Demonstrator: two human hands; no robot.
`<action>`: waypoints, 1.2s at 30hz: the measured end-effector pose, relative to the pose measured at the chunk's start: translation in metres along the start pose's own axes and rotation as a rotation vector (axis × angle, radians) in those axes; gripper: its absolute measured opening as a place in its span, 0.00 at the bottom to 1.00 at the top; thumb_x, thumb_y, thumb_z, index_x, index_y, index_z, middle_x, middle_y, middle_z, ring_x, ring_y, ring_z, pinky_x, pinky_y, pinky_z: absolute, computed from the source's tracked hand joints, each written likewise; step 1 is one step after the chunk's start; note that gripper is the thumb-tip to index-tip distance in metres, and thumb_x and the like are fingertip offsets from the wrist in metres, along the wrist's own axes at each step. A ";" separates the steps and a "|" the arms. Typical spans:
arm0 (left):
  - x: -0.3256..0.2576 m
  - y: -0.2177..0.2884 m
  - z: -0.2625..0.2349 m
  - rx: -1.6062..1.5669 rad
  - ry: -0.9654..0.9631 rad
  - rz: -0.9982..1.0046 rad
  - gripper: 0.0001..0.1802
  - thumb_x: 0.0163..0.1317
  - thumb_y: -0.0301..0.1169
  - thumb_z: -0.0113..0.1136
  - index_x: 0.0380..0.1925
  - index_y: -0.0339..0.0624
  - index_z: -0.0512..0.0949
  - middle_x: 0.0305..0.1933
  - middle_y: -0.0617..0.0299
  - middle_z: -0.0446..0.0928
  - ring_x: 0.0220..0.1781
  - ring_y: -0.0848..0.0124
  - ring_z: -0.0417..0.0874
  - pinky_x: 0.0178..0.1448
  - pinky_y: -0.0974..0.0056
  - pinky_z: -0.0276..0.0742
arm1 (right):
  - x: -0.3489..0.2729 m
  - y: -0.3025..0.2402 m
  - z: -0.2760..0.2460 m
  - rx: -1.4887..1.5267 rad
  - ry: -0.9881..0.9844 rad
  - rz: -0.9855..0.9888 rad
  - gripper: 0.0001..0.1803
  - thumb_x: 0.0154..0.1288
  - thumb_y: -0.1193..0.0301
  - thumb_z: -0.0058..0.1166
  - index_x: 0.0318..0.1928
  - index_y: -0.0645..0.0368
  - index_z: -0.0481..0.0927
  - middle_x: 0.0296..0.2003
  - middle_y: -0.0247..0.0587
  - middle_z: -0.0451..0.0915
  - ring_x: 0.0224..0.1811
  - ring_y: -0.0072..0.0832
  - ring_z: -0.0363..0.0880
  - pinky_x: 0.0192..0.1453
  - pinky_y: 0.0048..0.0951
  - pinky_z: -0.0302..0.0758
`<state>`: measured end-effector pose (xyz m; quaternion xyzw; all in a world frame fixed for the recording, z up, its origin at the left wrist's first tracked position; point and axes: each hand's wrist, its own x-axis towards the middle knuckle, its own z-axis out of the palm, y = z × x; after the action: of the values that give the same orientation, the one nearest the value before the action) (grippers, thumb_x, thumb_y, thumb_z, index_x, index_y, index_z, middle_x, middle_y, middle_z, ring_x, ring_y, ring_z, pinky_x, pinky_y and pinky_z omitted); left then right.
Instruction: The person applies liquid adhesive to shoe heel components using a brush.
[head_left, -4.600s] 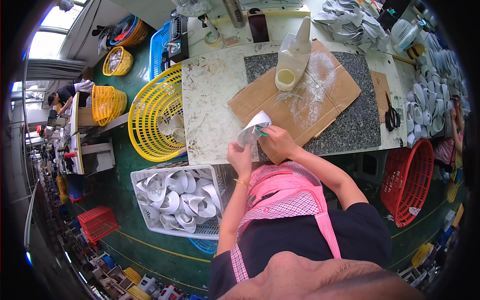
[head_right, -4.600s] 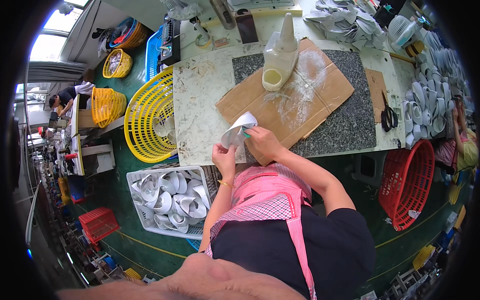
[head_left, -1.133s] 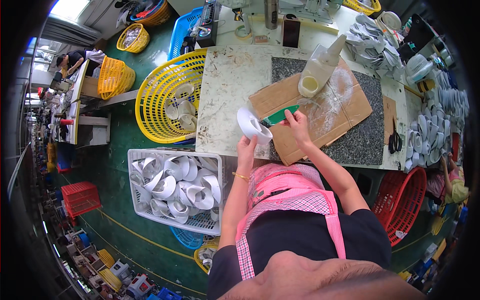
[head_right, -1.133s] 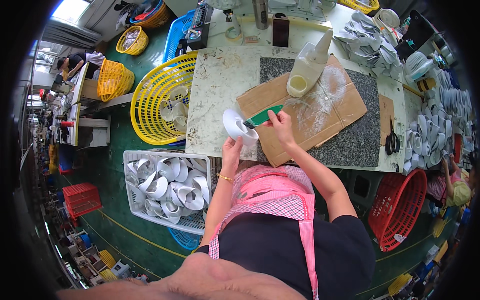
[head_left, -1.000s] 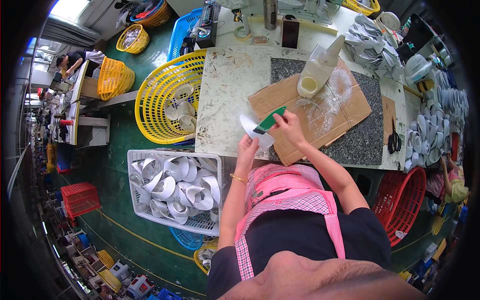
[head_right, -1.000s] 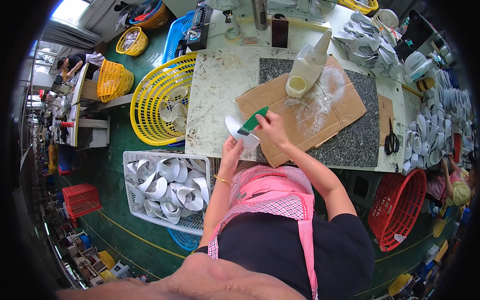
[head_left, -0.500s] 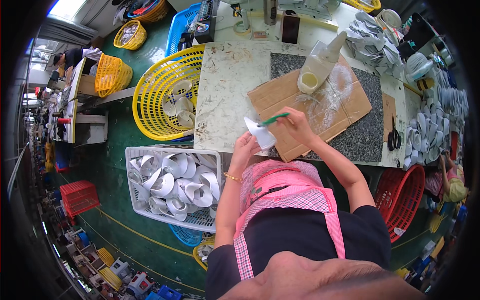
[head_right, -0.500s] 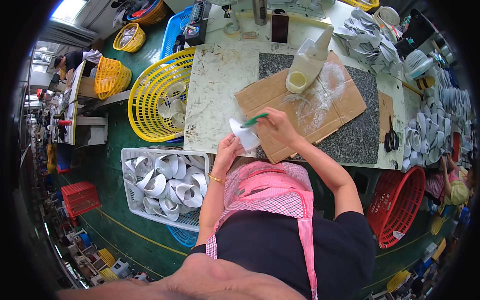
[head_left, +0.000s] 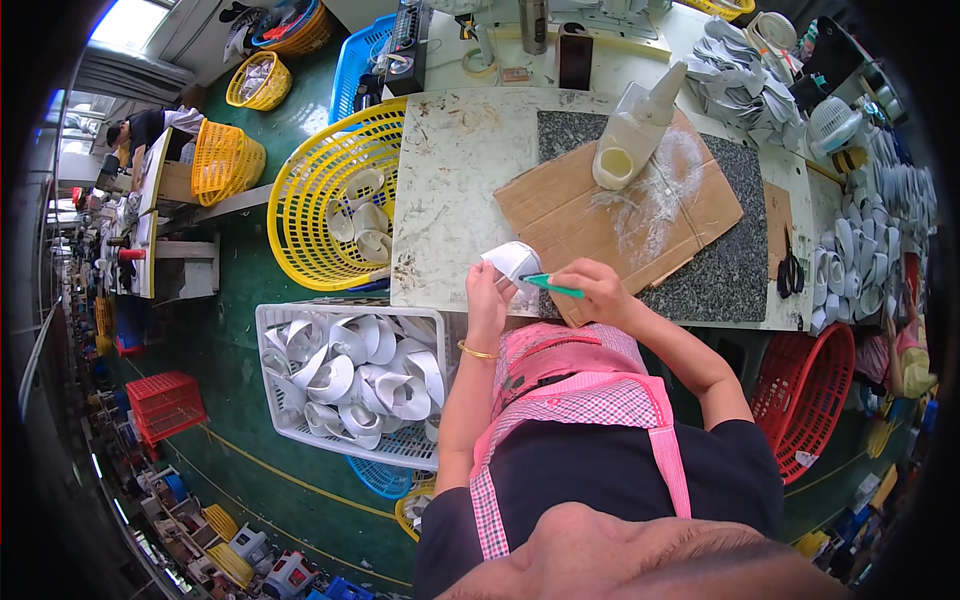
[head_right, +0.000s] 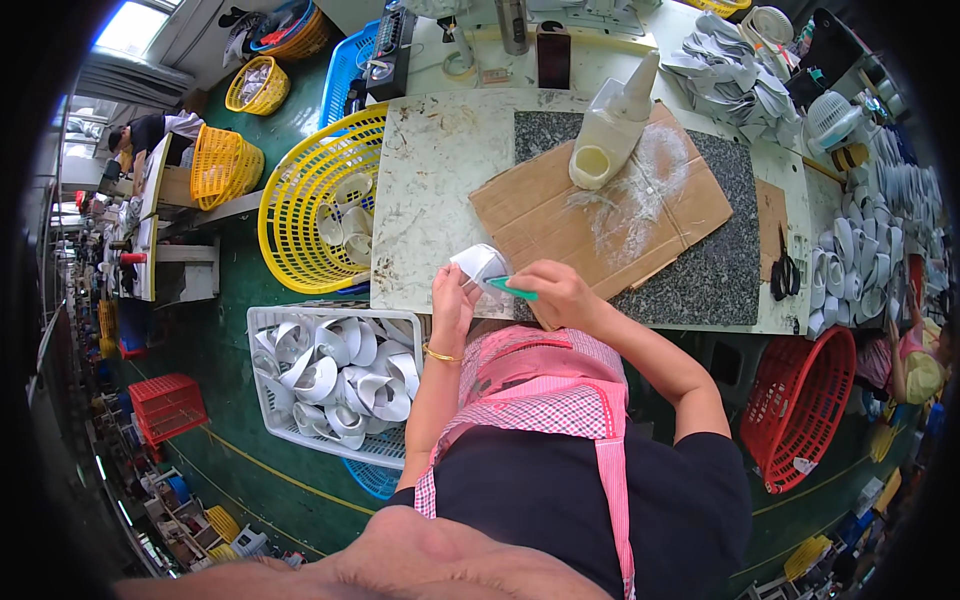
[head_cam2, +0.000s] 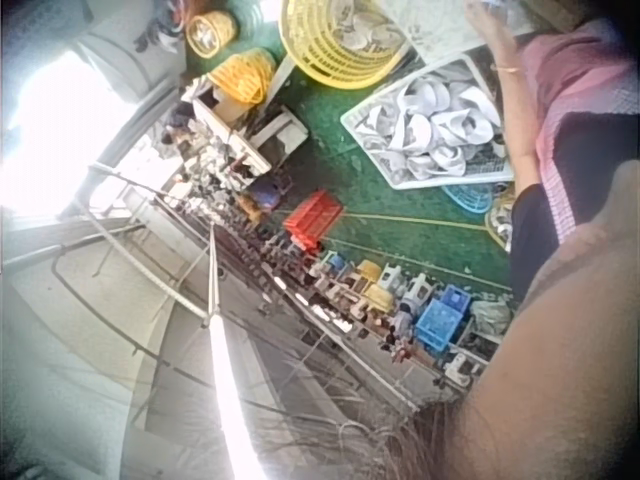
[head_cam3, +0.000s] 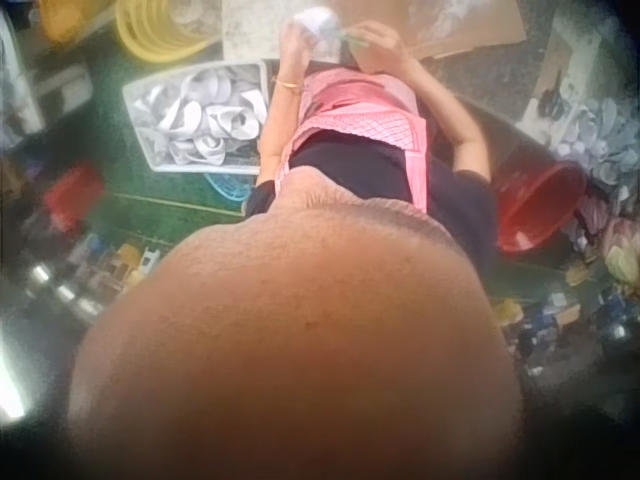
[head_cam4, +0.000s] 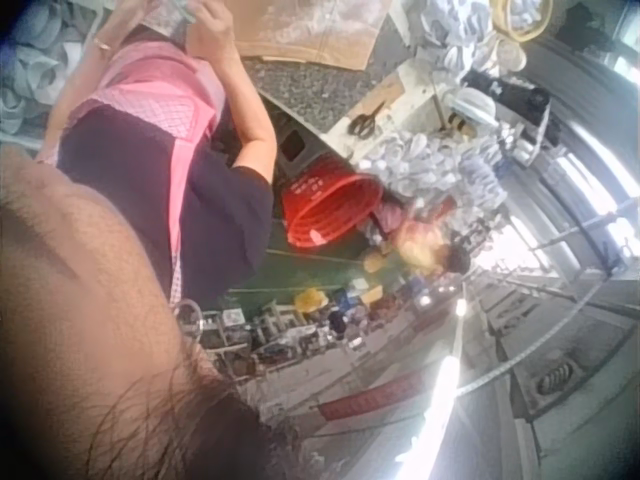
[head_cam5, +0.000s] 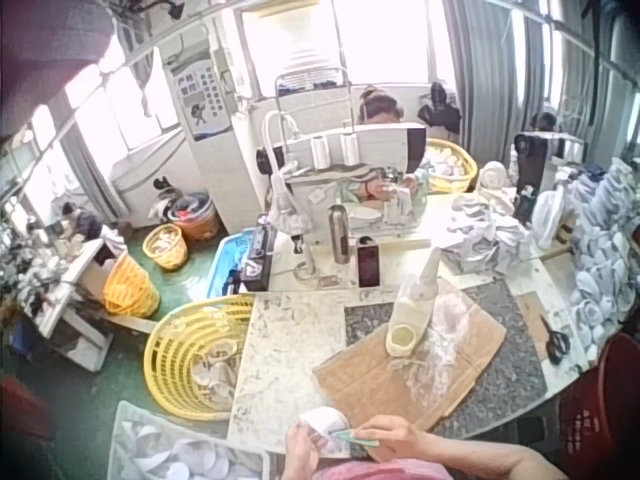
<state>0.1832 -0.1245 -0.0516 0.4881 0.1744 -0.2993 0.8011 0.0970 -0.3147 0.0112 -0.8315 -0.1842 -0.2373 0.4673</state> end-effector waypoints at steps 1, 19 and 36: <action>-0.002 0.000 0.003 -0.043 -0.010 0.013 0.11 0.74 0.36 0.37 0.45 0.40 0.62 0.46 0.47 0.76 0.43 0.57 0.83 0.44 0.56 0.83 | -0.001 0.002 0.001 -0.001 0.002 0.003 0.13 0.54 0.83 0.52 0.41 0.61 0.81 0.32 0.46 0.79 0.33 0.38 0.80 0.36 0.33 0.76; -0.005 -0.005 -0.001 -0.648 -0.388 -0.403 0.22 0.73 0.31 0.43 0.64 0.35 0.60 0.55 0.50 0.73 0.59 0.61 0.76 0.59 0.66 0.78 | 0.008 0.012 -0.007 0.033 0.236 0.362 0.09 0.57 0.85 0.53 0.40 0.65 0.79 0.30 0.43 0.80 0.29 0.30 0.81 0.33 0.27 0.76; 0.018 -0.060 -0.032 -0.990 -0.248 -0.759 0.14 0.68 0.21 0.48 0.53 0.30 0.70 0.52 0.45 0.74 0.55 0.55 0.78 0.53 0.60 0.85 | -0.007 0.007 -0.022 -0.120 0.035 0.097 0.19 0.46 0.76 0.63 0.43 0.60 0.81 0.39 0.44 0.81 0.39 0.39 0.82 0.43 0.32 0.78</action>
<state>0.1587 -0.1222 -0.1172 -0.0742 0.3592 -0.5006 0.7841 0.0901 -0.3377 0.0121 -0.8617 -0.1207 -0.2397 0.4306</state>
